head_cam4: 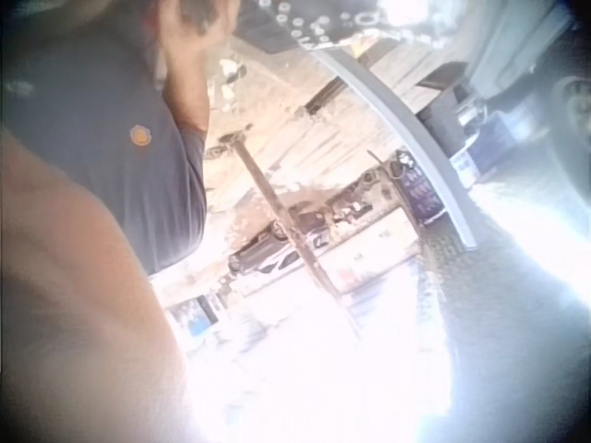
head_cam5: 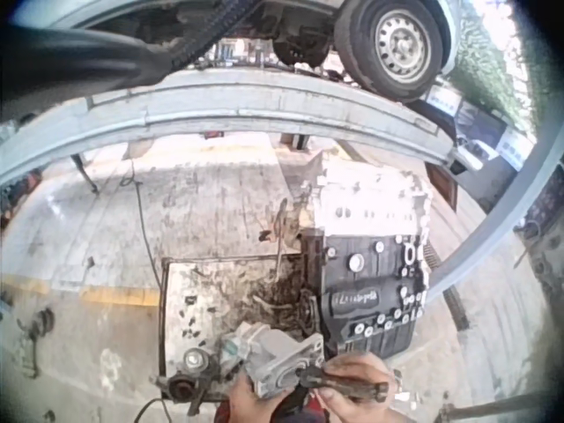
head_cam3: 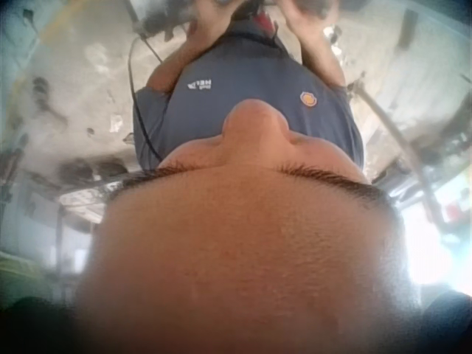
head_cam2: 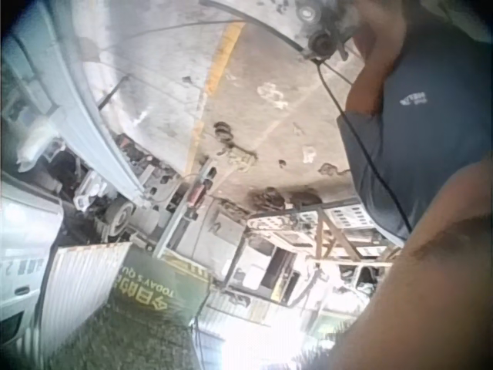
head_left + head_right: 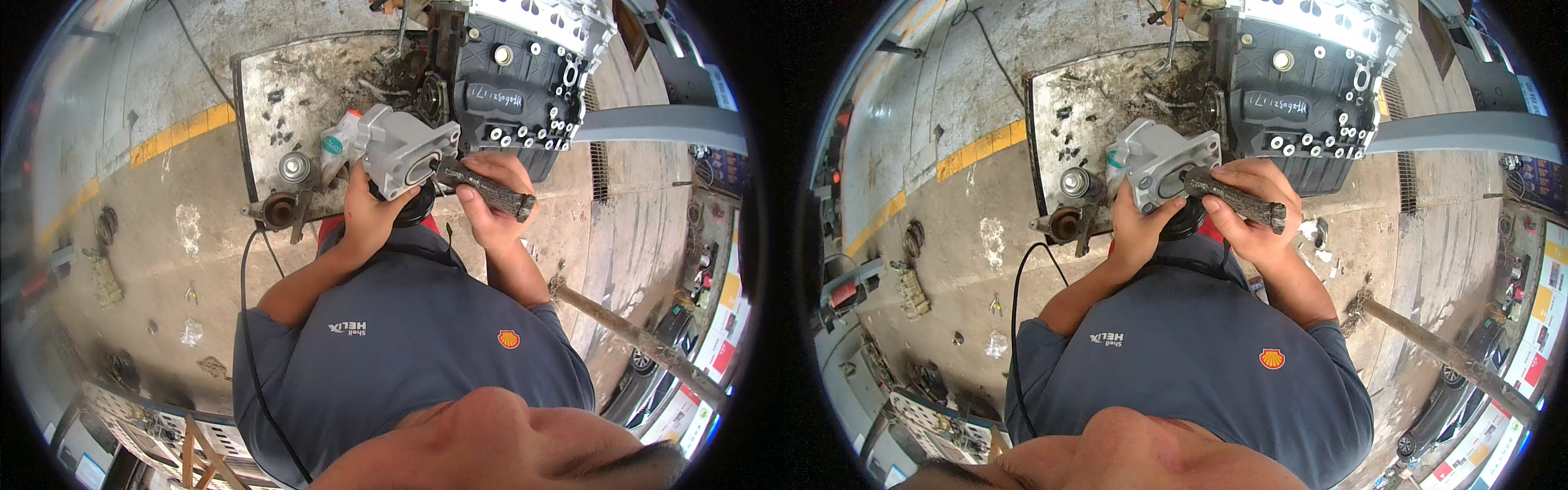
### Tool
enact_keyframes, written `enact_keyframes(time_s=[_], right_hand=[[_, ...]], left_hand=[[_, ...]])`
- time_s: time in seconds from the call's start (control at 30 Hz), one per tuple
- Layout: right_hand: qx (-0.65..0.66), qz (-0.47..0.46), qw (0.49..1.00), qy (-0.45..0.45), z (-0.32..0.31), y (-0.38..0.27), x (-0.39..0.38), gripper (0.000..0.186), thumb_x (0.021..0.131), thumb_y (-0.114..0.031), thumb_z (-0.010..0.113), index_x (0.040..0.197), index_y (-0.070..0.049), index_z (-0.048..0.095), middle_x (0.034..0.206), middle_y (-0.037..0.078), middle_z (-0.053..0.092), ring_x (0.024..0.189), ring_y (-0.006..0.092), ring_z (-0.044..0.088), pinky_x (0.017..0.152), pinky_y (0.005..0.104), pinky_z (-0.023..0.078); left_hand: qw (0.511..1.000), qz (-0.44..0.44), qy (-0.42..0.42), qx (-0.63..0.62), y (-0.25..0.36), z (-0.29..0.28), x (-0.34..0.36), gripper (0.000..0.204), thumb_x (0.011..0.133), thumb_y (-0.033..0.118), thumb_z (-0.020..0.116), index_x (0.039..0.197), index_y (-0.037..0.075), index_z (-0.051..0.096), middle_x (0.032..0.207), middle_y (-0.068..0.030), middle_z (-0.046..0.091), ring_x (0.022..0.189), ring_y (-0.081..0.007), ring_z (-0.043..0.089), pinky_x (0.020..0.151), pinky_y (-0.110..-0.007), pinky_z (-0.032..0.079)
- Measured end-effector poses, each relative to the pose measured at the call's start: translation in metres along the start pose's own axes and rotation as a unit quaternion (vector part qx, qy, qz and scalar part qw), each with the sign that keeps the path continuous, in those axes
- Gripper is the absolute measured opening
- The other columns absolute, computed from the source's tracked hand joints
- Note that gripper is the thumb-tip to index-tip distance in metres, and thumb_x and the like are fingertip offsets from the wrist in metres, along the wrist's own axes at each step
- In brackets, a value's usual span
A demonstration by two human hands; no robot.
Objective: The person uses a wrench to loosen and remove bolts from a small metal engine component, then places the bolts on a nearby engine block. The person also handles a spray can and a power tool while working at a cluttered workbench.
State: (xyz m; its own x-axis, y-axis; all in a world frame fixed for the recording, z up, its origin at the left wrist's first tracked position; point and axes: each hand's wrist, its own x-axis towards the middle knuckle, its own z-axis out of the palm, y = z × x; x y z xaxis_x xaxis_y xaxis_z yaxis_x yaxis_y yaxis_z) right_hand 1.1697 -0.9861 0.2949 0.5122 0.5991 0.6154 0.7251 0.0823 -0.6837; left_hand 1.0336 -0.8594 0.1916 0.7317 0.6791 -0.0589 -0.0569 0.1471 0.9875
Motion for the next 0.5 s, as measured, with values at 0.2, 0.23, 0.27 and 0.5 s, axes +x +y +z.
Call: enact_keyframes(time_s=[0.2, 0.23, 0.27, 0.5], right_hand=[[-0.048, -0.012, 0.999, -0.017, 0.003, 0.000, -0.001, 0.032, 0.079, -0.006, 0.089, 0.106, 0.005, 0.075, 0.106, 0.017, 0.074, 0.092, 0.0273, 0.075, 0.082, 0.0349, 0.059], [-0.049, -0.013, 0.999, -0.018, 0.005, 0.000, -0.001, 0.031, 0.079, -0.006, 0.089, 0.106, 0.004, 0.075, 0.106, 0.017, 0.074, 0.092, 0.0275, 0.075, 0.082, 0.0350, 0.059], [-0.051, -0.013, 0.998, -0.019, 0.007, 0.000, 0.000, 0.031, 0.079, -0.005, 0.088, 0.105, 0.004, 0.075, 0.106, 0.017, 0.074, 0.092, 0.0276, 0.075, 0.082, 0.0351, 0.060], [-0.065, -0.017, 0.997, -0.025, 0.008, 0.003, 0.005, 0.028, 0.079, -0.002, 0.087, 0.104, 0.004, 0.075, 0.105, 0.016, 0.074, 0.091, 0.0279, 0.075, 0.081, 0.0352, 0.060]], left_hand=[[0.999, 0.022, 0.025, 0.011, -0.009, 0.002, 0.002, 0.069, 0.080, 0.012, 0.092, 0.137, -0.001, 0.054, 0.125, -0.0145, 0.070, 0.118, -0.0243, 0.068, 0.101, -0.037, 0.052], [0.999, 0.023, 0.025, 0.020, -0.011, 0.002, 0.002, 0.071, 0.079, 0.012, 0.093, 0.138, -0.002, 0.053, 0.125, -0.0152, 0.070, 0.117, -0.0249, 0.069, 0.101, -0.037, 0.052], [0.999, 0.024, 0.024, 0.030, -0.013, 0.002, 0.002, 0.073, 0.079, 0.012, 0.093, 0.139, -0.002, 0.053, 0.125, -0.0158, 0.071, 0.117, -0.0255, 0.069, 0.100, -0.037, 0.052], [0.999, 0.022, 0.026, 0.030, -0.016, 0.003, 0.005, 0.077, 0.078, 0.013, 0.094, 0.141, -0.002, 0.052, 0.124, -0.0171, 0.072, 0.116, -0.0283, 0.070, 0.099, -0.037, 0.053]])
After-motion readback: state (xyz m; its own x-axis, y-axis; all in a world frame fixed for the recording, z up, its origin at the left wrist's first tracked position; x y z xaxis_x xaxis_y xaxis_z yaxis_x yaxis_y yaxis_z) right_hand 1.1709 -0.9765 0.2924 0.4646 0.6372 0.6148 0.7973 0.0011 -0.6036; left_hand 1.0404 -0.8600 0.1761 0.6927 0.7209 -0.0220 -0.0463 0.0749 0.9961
